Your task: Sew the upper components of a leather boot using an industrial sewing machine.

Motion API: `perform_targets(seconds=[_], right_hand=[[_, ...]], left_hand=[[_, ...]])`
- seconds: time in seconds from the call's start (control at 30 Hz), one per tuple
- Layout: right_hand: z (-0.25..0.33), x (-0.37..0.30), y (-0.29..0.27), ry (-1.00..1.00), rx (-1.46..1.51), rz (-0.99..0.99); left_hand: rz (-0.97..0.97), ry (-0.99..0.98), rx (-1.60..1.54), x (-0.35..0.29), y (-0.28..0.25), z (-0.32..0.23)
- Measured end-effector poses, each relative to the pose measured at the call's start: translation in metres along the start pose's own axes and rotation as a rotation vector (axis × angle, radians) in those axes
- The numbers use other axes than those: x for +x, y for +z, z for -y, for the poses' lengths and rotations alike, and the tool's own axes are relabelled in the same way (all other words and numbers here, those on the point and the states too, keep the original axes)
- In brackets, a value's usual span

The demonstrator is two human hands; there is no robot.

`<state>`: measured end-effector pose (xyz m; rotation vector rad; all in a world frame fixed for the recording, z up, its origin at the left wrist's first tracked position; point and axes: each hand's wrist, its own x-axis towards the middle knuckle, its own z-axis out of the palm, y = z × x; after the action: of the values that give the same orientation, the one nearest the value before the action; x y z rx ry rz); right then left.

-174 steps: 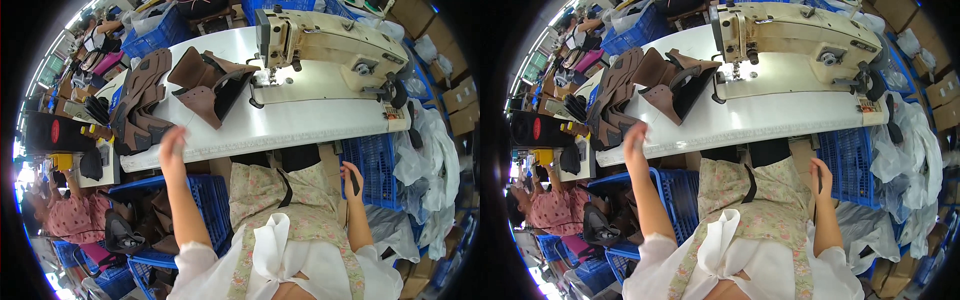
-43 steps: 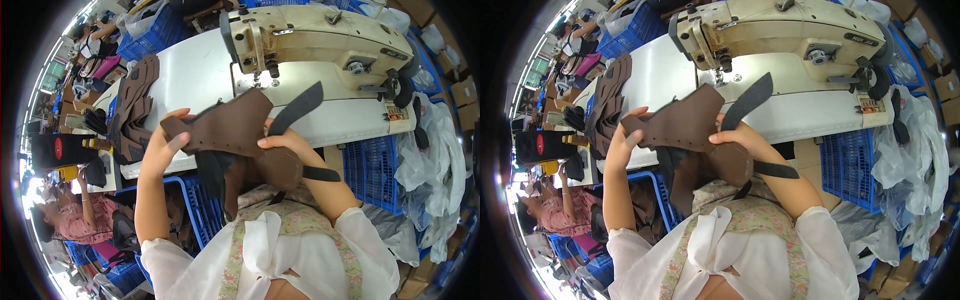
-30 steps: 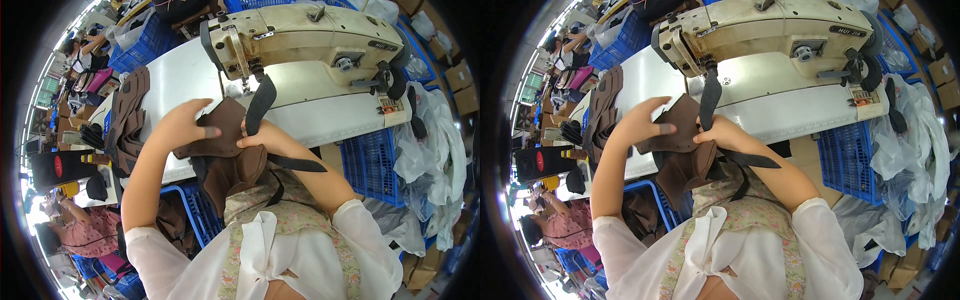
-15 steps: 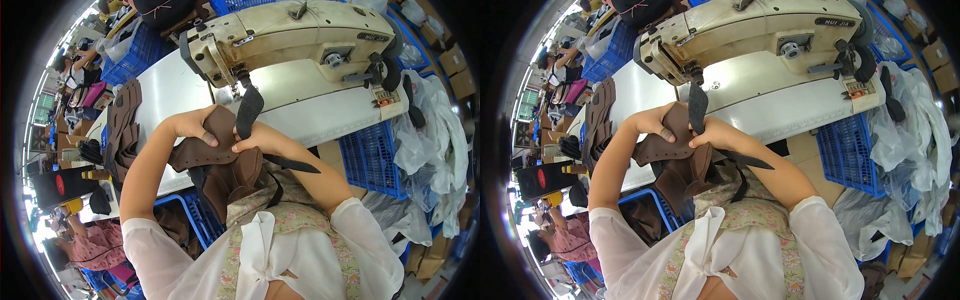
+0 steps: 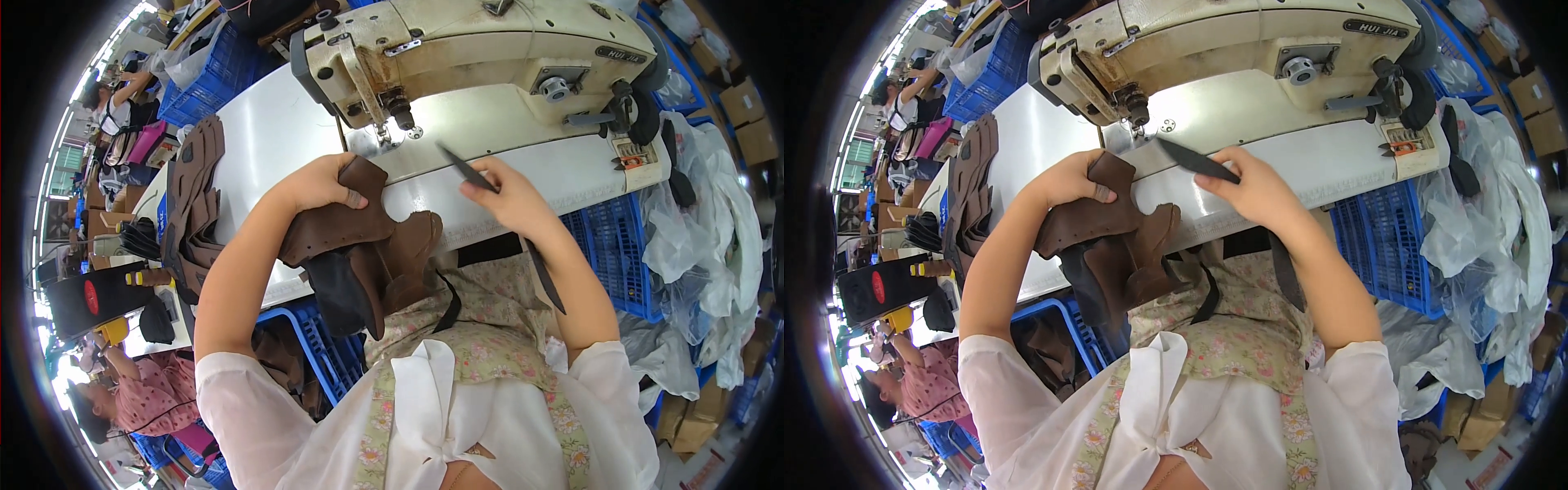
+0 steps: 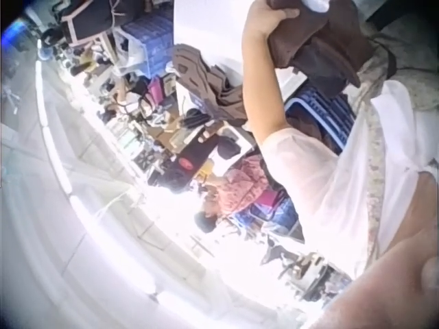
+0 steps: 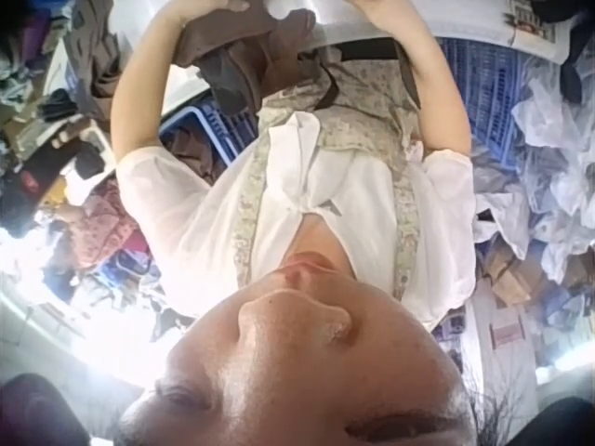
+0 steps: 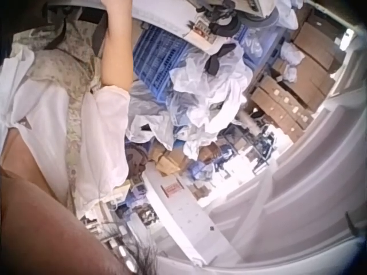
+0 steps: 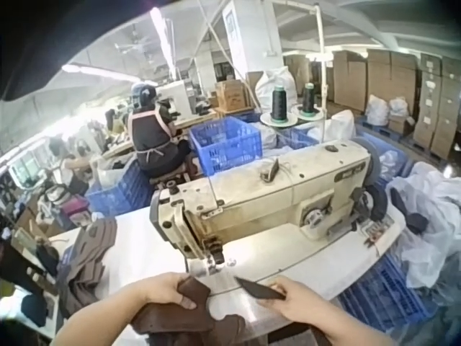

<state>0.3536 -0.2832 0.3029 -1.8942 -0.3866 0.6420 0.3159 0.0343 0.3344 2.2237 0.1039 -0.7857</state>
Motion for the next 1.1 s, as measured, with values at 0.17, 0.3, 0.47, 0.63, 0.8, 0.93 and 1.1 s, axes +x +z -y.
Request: perform_targets(seconds=[0.17, 0.3, 0.47, 0.63, 0.8, 0.93, 1.1], right_hand=[[0.027, -0.019, 0.012, -0.339, -0.162, -0.117], [0.044, -0.012, 0.049, -0.583, -0.479, -0.197], [0.023, -0.011, 0.069, -0.385, -0.622, -0.102], [0.006, -0.007, 0.073, -0.249, -0.584, -0.087], [0.023, 0.002, 0.053, -0.152, -0.445, -0.049], [0.007, 0.006, 0.068, -0.264, -0.245, -0.132], [-0.006, 0.012, 0.075, -0.268, -0.251, -0.164]], left_hand=[[-0.067, 0.032, -0.022, 0.004, -0.007, -0.008], [-0.053, 0.004, 0.082, 0.016, -0.008, -0.013], [-0.06, -0.029, 0.071, 0.018, -0.007, -0.011], [-0.051, 0.036, -0.167, 0.035, -0.012, 0.009], [-0.093, 0.032, -0.347, 0.038, -0.012, 0.013], [-0.162, 0.071, -0.237, 0.037, -0.009, 0.021], [-0.515, 0.003, 0.583, 0.007, 0.01, -0.014]])
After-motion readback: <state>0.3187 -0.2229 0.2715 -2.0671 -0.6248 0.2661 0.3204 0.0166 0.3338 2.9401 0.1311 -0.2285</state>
